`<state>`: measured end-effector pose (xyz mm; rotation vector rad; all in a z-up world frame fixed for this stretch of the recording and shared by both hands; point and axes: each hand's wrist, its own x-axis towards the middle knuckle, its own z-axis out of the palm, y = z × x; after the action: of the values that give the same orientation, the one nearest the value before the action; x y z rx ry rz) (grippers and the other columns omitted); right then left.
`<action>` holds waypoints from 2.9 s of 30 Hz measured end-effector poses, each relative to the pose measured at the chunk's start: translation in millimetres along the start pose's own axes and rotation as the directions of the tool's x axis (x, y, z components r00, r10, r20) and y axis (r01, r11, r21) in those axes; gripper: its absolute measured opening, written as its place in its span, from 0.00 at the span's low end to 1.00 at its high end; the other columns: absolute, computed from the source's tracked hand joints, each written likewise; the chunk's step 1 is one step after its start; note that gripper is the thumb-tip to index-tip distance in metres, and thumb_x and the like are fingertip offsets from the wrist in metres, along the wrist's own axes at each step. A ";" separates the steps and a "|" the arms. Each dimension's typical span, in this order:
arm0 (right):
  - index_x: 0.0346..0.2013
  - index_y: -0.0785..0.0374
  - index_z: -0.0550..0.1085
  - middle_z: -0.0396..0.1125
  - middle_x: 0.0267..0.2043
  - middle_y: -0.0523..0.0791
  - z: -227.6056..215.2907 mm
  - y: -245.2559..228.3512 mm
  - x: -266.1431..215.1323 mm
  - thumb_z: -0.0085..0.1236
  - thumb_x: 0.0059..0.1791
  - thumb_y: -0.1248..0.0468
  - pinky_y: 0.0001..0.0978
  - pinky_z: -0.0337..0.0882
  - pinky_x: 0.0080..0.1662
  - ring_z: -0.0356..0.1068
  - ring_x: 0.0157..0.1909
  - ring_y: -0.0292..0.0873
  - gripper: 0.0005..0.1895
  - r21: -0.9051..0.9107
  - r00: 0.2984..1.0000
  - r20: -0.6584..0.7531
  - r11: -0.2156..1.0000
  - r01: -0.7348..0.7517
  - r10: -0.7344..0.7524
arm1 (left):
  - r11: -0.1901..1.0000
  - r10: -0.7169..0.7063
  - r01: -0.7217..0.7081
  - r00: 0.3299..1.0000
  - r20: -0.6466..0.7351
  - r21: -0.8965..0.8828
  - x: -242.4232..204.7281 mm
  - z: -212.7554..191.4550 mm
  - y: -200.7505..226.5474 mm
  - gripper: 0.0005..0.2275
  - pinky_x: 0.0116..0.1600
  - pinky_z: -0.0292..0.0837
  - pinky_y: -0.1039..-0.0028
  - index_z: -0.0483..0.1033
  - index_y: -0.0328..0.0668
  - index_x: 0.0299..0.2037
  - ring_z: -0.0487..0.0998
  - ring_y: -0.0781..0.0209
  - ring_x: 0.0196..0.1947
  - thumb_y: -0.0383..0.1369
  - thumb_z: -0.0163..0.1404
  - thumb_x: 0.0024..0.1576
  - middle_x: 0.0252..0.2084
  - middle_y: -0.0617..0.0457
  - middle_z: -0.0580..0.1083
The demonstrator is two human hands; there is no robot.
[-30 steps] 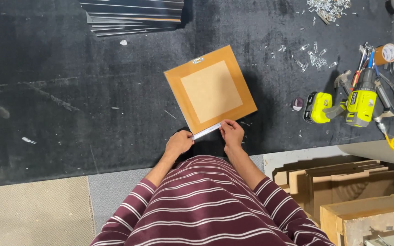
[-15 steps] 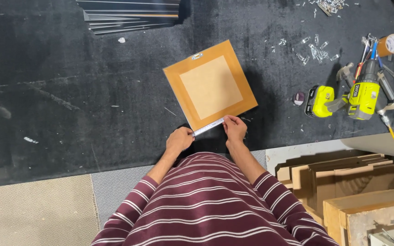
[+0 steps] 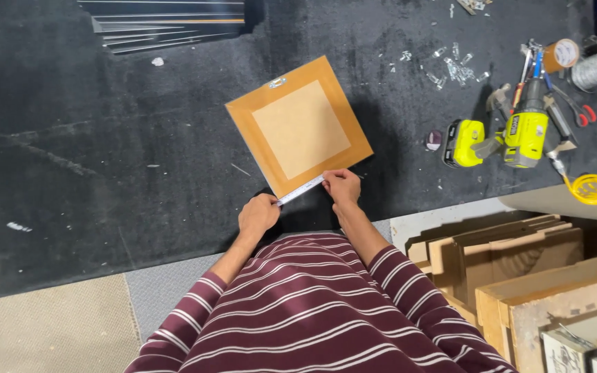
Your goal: The person assembles picture frames by attaching metal hanging brackets to the back of wooden frames. They use a tape measure to mark positions, then use a cordless drill to screw the brackets into place. The process is repeated for multiple frames.
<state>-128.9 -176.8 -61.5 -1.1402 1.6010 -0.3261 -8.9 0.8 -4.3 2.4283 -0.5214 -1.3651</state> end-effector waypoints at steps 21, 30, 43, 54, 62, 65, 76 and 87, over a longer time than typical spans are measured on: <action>0.55 0.62 0.72 0.66 0.53 0.55 -89.0 -26.7 32.1 0.57 0.52 0.64 0.46 0.71 0.57 0.68 0.55 0.53 0.17 -0.403 0.899 0.105 0.809 0.429 -0.425 | 0.993 0.117 -0.113 0.974 0.193 -0.029 -26.0 23.6 -22.4 0.14 0.52 0.74 0.52 0.84 0.44 0.39 0.78 0.32 0.51 0.37 0.42 0.59 0.44 0.38 0.80; 0.53 0.55 0.76 0.69 0.46 0.45 -97.0 -43.3 102.2 0.56 0.51 0.59 0.41 0.72 0.55 0.73 0.52 0.45 0.15 -0.508 0.860 0.344 0.696 0.508 -0.377 | 0.990 0.101 -0.091 0.990 0.101 -0.104 -30.8 38.2 34.3 0.12 0.51 0.73 0.53 0.82 0.48 0.33 0.78 0.34 0.49 0.38 0.44 0.59 0.38 0.40 0.80; 0.44 0.52 0.79 0.76 0.42 0.43 -114.8 -56.6 195.9 0.57 0.48 0.67 0.38 0.74 0.48 0.73 0.42 0.42 0.11 -0.199 0.878 0.108 0.855 0.478 -0.466 | 0.984 0.159 -0.150 0.984 0.083 -0.100 -2.2 86.9 163.5 0.10 0.52 0.74 0.53 0.80 0.45 0.33 0.79 0.36 0.47 0.37 0.45 0.59 0.37 0.40 0.79; 0.57 0.52 0.67 0.60 0.54 0.45 -127.9 -120.6 320.1 0.65 0.40 0.75 0.45 0.68 0.61 0.69 0.56 0.50 0.33 -0.314 0.718 -0.396 0.819 0.480 -0.572 | 0.940 0.303 -0.317 0.946 0.119 0.126 74.3 98.8 245.6 0.10 0.51 0.74 0.53 0.80 0.46 0.32 0.81 0.39 0.43 0.37 0.45 0.57 0.35 0.42 0.80; 0.61 0.50 0.65 0.58 0.57 0.45 -122.1 -107.9 370.2 0.64 0.36 0.69 0.40 0.68 0.61 0.70 0.54 0.47 0.39 -0.359 0.661 -0.512 0.836 0.415 -0.549 | 0.746 0.405 -0.394 0.908 0.104 0.537 150.3 90.4 305.7 0.12 0.56 0.69 0.54 0.80 0.52 0.43 0.82 0.51 0.45 0.38 0.44 0.58 0.37 0.53 0.80; 0.60 0.52 0.67 0.57 0.56 0.47 -122.0 -119.5 368.9 0.61 0.37 0.70 0.43 0.68 0.59 0.69 0.54 0.50 0.36 -0.331 0.617 -0.551 0.826 0.456 -0.562 | 0.659 0.508 -0.428 0.860 0.054 0.618 169.8 93.9 315.1 0.09 0.54 0.68 0.55 0.77 0.51 0.42 0.79 0.53 0.42 0.38 0.44 0.58 0.35 0.55 0.77; 0.50 0.51 0.76 0.60 0.54 0.42 -128.5 -165.1 381.5 0.66 0.43 0.66 0.49 0.71 0.47 0.63 0.56 0.50 0.21 -0.556 0.655 -0.416 0.747 0.365 -0.631 | 0.565 0.702 -0.495 0.708 -0.070 0.661 184.2 69.1 323.4 0.15 0.61 0.65 0.59 0.64 0.47 0.55 0.67 0.52 0.57 0.39 0.49 0.61 0.50 0.52 0.64; 0.56 0.56 0.71 0.72 0.42 0.46 -143.1 -151.2 337.1 0.65 0.43 0.74 0.36 0.77 0.43 0.72 0.43 0.49 0.28 -0.275 0.692 -0.334 0.768 0.578 -0.640 | 0.842 0.539 -0.481 0.775 -0.330 0.247 107.8 64.3 281.9 0.26 0.71 0.51 0.47 0.61 0.45 0.67 0.57 0.36 0.68 0.35 0.53 0.58 0.66 0.39 0.58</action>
<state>-159.7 -569.5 -104.0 -1.8170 1.5649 -0.9586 -58.1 -303.7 4.5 2.3219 -1.1072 -0.6138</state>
